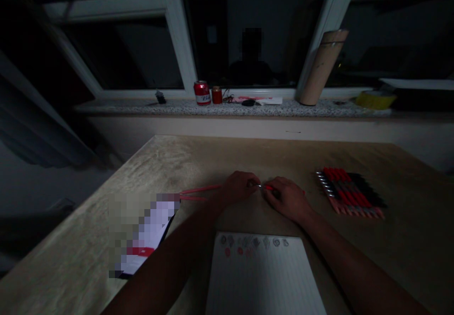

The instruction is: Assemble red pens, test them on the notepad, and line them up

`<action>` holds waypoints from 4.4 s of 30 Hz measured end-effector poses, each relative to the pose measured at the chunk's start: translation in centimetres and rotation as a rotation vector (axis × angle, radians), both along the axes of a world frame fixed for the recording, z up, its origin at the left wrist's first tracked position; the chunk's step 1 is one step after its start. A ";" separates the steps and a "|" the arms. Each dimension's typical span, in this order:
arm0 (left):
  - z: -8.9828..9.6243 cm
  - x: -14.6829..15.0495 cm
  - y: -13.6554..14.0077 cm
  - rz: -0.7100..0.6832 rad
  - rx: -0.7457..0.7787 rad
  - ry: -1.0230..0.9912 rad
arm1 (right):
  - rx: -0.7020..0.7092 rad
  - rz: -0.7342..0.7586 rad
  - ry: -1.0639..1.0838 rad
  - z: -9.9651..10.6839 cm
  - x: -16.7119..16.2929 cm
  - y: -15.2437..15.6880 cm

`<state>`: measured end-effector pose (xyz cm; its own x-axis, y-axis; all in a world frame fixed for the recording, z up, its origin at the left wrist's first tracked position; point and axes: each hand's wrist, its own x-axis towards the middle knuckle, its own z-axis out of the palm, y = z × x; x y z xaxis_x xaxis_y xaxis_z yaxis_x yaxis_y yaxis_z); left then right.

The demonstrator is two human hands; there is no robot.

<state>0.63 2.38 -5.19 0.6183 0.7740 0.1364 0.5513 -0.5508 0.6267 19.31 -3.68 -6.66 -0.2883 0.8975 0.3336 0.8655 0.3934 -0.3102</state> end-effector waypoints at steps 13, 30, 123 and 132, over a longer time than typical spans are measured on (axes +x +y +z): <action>-0.4 0.1 0.0 0.001 0.013 -0.030 | -0.002 0.075 0.034 -0.1 -0.1 -0.1; -0.7 0.2 -0.1 0.023 -0.053 -0.022 | -0.034 0.002 0.006 0.4 -0.3 -0.4; -0.9 0.2 -0.1 -0.065 -0.031 -0.068 | -0.119 0.043 0.011 0.4 -0.2 -0.6; -1.0 0.2 -0.4 -0.068 -0.089 -0.137 | -0.111 0.038 0.006 0.3 0.0 -0.6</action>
